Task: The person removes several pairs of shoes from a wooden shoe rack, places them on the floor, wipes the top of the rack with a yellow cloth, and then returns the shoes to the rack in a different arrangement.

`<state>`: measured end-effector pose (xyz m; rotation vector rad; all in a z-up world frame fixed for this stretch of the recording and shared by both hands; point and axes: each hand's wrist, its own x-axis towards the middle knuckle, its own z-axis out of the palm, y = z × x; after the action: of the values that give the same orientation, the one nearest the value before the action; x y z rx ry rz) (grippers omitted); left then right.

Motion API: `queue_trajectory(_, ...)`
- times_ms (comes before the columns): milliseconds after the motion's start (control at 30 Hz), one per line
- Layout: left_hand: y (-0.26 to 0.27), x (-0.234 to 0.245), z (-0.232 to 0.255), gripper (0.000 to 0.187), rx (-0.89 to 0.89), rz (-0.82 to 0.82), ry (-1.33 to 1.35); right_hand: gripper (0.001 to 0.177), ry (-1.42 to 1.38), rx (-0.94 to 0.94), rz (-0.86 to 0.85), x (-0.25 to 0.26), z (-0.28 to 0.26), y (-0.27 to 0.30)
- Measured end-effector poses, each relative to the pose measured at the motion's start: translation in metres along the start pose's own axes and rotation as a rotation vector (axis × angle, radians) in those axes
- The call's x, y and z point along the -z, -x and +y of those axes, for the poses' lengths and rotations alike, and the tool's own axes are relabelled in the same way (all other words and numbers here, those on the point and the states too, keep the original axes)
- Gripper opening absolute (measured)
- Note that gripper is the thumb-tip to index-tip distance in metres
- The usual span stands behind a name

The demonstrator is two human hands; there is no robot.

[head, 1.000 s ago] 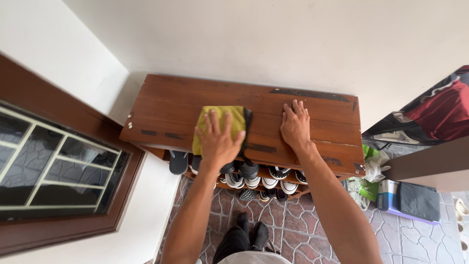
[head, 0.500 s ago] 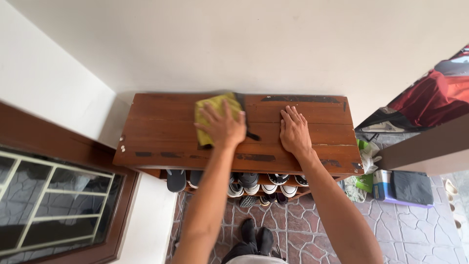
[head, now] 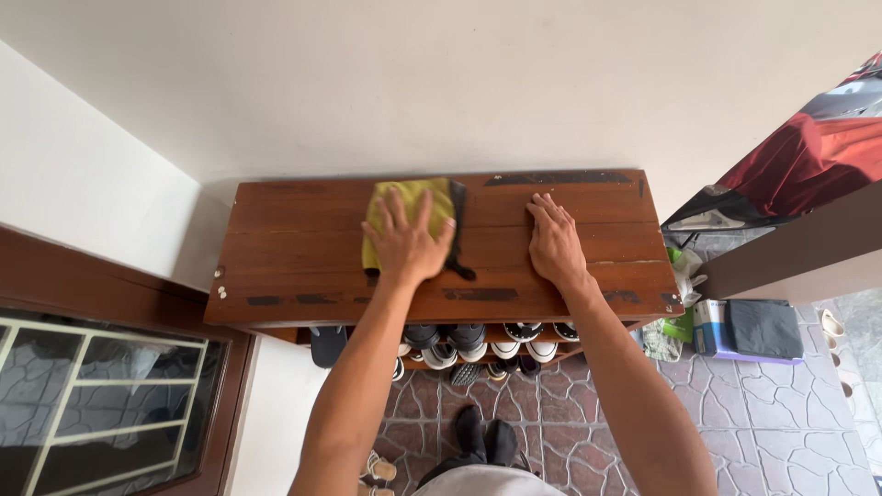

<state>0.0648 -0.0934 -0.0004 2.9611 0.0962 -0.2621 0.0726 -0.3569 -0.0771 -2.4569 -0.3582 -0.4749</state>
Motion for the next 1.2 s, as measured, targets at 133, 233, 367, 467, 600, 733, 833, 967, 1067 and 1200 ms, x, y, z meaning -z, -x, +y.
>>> queue_trajectory(133,-0.027,0.008,0.011,0.080,0.142,0.009,0.002,0.035,0.045,0.027,0.004,0.001,-0.002,-0.005)
queue_trajectory(233,-0.023,0.001,0.029,0.080,0.079,0.036,-0.005,0.033,0.051,0.065,0.018,0.003,-0.003,-0.004)
queue_trajectory(367,0.012,-0.011,0.029,0.081,-0.122,0.050,0.009,0.031,0.020,0.077,0.045,0.006,-0.008,-0.008)
queue_trajectory(467,0.047,-0.017,0.006,0.080,-0.177,0.042,0.015,0.032,-0.011,0.064,0.055,0.009,-0.012,-0.004)
queue_trajectory(600,0.053,-0.003,-0.043,0.079,-0.053,0.047,0.006,0.031,0.002,0.080,0.069,0.010,-0.013,-0.008)
queue_trajectory(733,0.020,0.004,-0.041,0.082,0.063,0.048,0.003,0.031,-0.023,0.075,0.062,0.008,-0.012,-0.003)
queue_trajectory(833,0.017,-0.002,-0.016,0.080,0.052,0.023,-0.022,0.030,-0.030,0.071,0.060,0.010,-0.014,-0.007)
queue_trajectory(967,0.054,-0.020,-0.011,0.080,-0.111,0.083,0.014,0.029,-0.020,0.069,0.055,0.012,-0.017,-0.004)
queue_trajectory(1067,0.082,-0.025,-0.029,0.078,-0.133,0.099,-0.009,0.028,-0.026,0.056,0.050,0.011,-0.018,-0.002)
queue_trajectory(1200,0.083,-0.008,-0.058,0.078,-0.009,0.054,-0.015,0.028,-0.017,0.083,0.066,0.012,-0.014,-0.004)
